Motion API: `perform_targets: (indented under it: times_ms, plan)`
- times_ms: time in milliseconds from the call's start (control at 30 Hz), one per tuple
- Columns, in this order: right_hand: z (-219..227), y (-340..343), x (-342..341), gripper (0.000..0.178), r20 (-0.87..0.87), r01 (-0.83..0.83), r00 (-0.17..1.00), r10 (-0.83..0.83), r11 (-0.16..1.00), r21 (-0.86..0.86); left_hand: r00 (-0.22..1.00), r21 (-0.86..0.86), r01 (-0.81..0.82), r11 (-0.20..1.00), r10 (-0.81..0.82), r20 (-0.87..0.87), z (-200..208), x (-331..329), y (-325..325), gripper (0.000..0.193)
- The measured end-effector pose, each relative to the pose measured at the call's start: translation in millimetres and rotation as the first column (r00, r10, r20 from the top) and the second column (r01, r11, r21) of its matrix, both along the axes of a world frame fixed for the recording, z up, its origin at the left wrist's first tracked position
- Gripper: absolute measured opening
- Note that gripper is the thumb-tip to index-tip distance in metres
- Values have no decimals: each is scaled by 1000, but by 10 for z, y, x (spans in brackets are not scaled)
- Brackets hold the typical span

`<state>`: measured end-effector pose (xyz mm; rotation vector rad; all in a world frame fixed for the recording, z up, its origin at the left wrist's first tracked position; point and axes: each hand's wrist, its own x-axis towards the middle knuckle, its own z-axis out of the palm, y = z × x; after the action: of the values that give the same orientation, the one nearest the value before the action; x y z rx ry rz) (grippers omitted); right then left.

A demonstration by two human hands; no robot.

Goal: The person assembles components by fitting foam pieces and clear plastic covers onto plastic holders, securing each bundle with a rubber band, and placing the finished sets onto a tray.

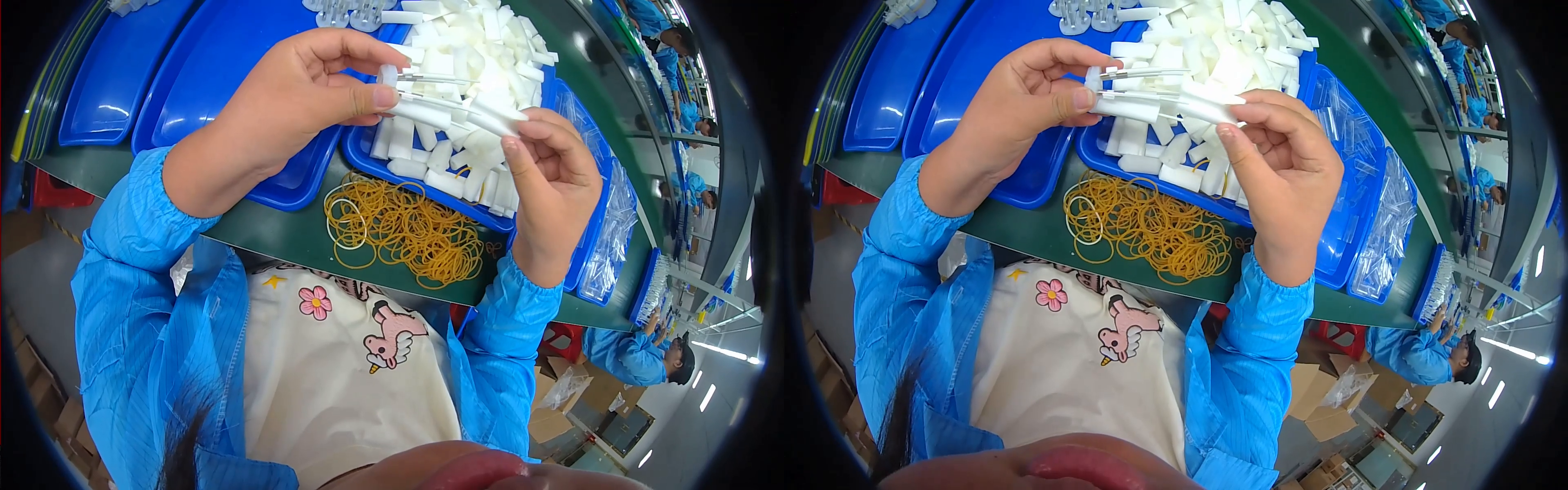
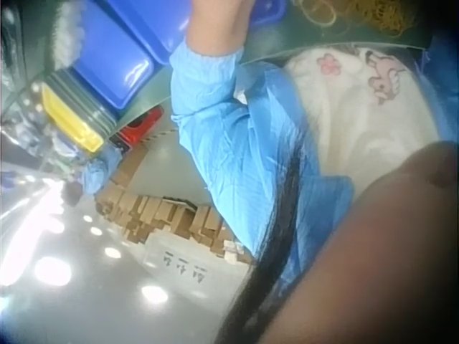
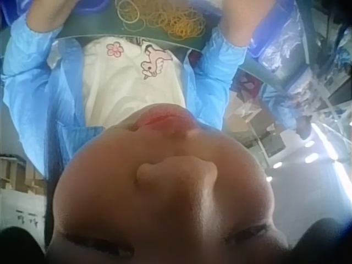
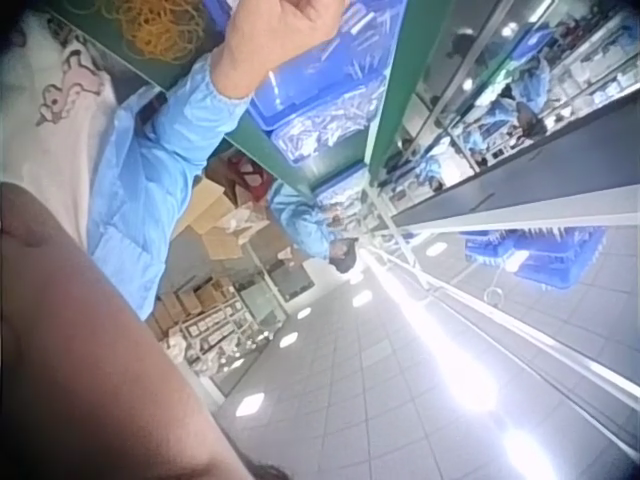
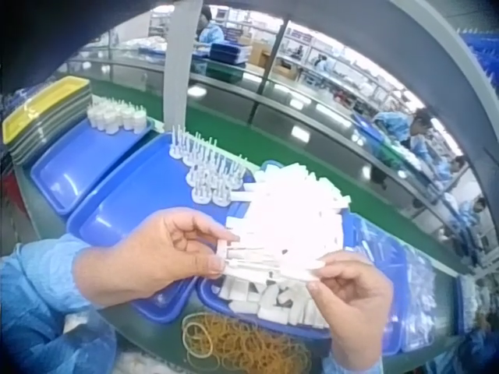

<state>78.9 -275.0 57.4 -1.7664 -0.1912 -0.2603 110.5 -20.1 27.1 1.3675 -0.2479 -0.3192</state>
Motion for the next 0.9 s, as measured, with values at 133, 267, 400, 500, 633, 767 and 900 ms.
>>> perform_targets:
  times_ms: [133, 267, 400, 500, 633, 767, 900]
  plan:
    - [-20, 35, -14, 21, -4, -62, 998, 62, 998, 29, 1000, -1, 23, 1000, -23, 0, -15, -11, 2, 30]
    - [-103, 79, -8, 21, 37, -184, 982, 185, 983, -19, 998, -30, 55, 998, -55, -2, -19, -35, -45, 29]
    - [-172, 270, -35, 15, 141, -162, 969, 202, 954, -253, 996, -7, 85, 996, -85, 19, -44, -46, -30, 30]
    - [-191, 197, 7, 18, 211, -81, 970, 121, 979, -189, 998, -40, 52, 998, -51, 20, -23, -35, -23, 31]
    - [-205, 250, 18, 19, 218, 56, 975, 45, 898, -436, 977, -197, -124, 973, 155, 149, -136, 23, -41, 31]
    - [-298, 376, 75, 24, 317, 104, 932, 176, 707, -700, 979, -189, -148, 971, 171, 108, -107, 17, -8, 35]
    - [-250, 482, 48, 26, 219, 91, 973, 76, 745, -661, 992, -170, -126, 977, 122, -31, -50, 1, -9, 39]
